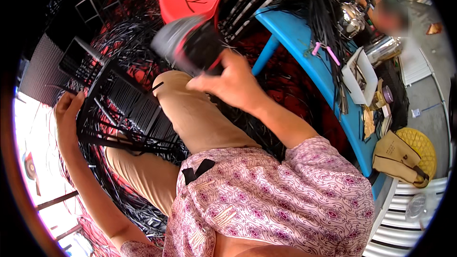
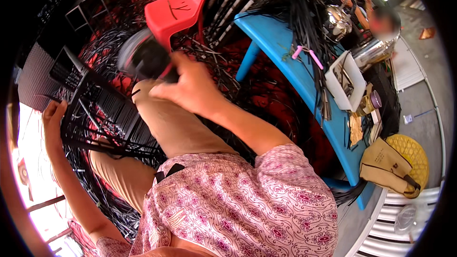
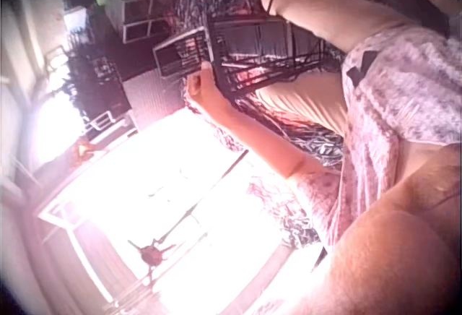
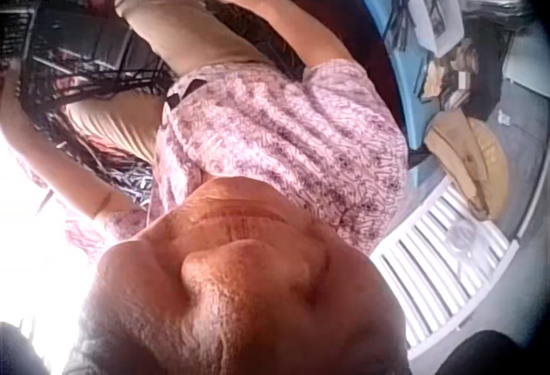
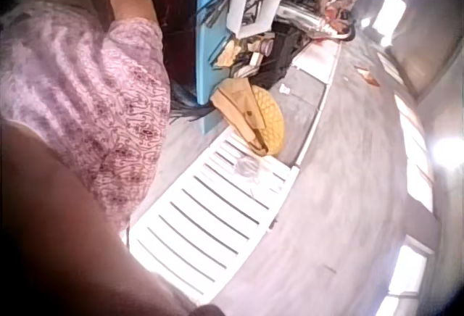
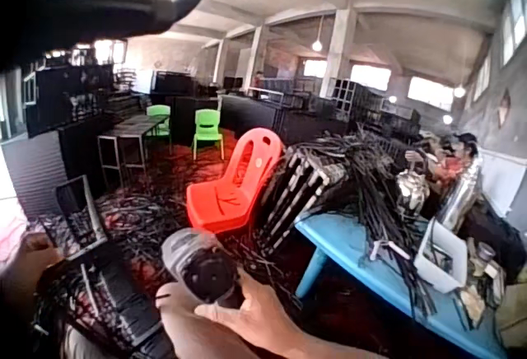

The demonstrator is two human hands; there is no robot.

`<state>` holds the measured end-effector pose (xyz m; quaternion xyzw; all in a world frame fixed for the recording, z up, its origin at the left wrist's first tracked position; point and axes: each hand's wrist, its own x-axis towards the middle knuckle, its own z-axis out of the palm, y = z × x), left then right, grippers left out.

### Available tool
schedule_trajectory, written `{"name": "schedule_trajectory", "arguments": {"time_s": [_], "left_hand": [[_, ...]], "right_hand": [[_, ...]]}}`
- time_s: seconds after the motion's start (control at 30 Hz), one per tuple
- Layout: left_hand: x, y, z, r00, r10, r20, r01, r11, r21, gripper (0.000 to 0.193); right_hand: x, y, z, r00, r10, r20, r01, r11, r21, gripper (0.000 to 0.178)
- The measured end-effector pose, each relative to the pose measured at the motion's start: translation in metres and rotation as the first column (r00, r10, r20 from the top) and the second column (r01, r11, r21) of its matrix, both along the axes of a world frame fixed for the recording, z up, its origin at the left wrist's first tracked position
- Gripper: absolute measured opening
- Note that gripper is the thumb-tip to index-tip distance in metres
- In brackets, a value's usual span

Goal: The person assembles a black plastic chair frame by weaving black plastic strips through the grid. They use a staple gun to secure the strips and pliers to cut them to size. The process involves repeatedly threading, stapling, and trimming the strips to build up the chair's structure.

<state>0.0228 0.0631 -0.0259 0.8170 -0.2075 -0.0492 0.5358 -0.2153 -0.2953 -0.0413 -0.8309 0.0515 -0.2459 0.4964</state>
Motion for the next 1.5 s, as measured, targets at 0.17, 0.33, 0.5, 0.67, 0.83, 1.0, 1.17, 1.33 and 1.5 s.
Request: {"name": "schedule_trajectory", "arguments": {"time_s": [0.17,0.33,0.5,0.67,0.83,1.0,1.17,1.33,1.5], "left_hand": [[0.012,-0.015,-0.007,0.995,-0.056,-0.083,0.047,0.993,-0.109,0.029],[0.029,-0.013,-0.014,0.999,-0.043,0.005,0.043,0.999,-0.034,0.030],[0.023,-0.001,-0.008,0.998,0.022,0.057,-0.024,0.999,0.044,0.031],[0.030,-0.012,-0.010,0.998,-0.015,0.063,0.012,0.999,0.038,0.026],[0.008,-0.010,-0.006,0.974,0.053,0.220,-0.093,0.980,0.176,0.017],[-0.008,-0.028,-0.002,0.971,0.020,0.237,-0.065,0.981,0.182,0.010],[-0.010,-0.032,-0.001,0.928,-0.059,0.369,-0.010,0.983,0.183,0.010],[-0.021,-0.046,0.004,0.889,-0.056,0.454,-0.037,0.980,0.194,0.013],[-0.028,-0.041,0.007,0.732,-0.160,0.663,-0.024,0.965,0.259,0.008]], "right_hand": [[-0.029,-0.103,0.023,0.965,-0.245,-0.099,0.264,0.886,0.381,0.065],[-0.026,-0.215,0.012,0.793,-0.564,-0.229,0.605,0.770,0.200,0.088],[0.023,-0.309,-0.039,0.611,-0.733,-0.301,0.733,0.667,-0.136,0.082],[0.015,-0.378,-0.063,0.485,-0.827,-0.284,0.706,0.562,-0.432,0.049],[-0.036,-0.367,-0.042,0.349,-0.936,0.038,0.740,0.251,-0.625,0.030],[-0.106,-0.367,-0.056,0.140,-0.988,-0.073,0.619,0.144,-0.772,0.031],[-0.124,-0.379,-0.071,0.082,-0.924,-0.374,0.627,0.340,-0.701,0.034],[-0.153,-0.426,-0.093,0.266,-0.820,-0.507,0.776,0.494,-0.392,0.026],[-0.159,-0.400,-0.072,0.643,-0.713,-0.281,0.765,0.617,0.186,0.016]]}}
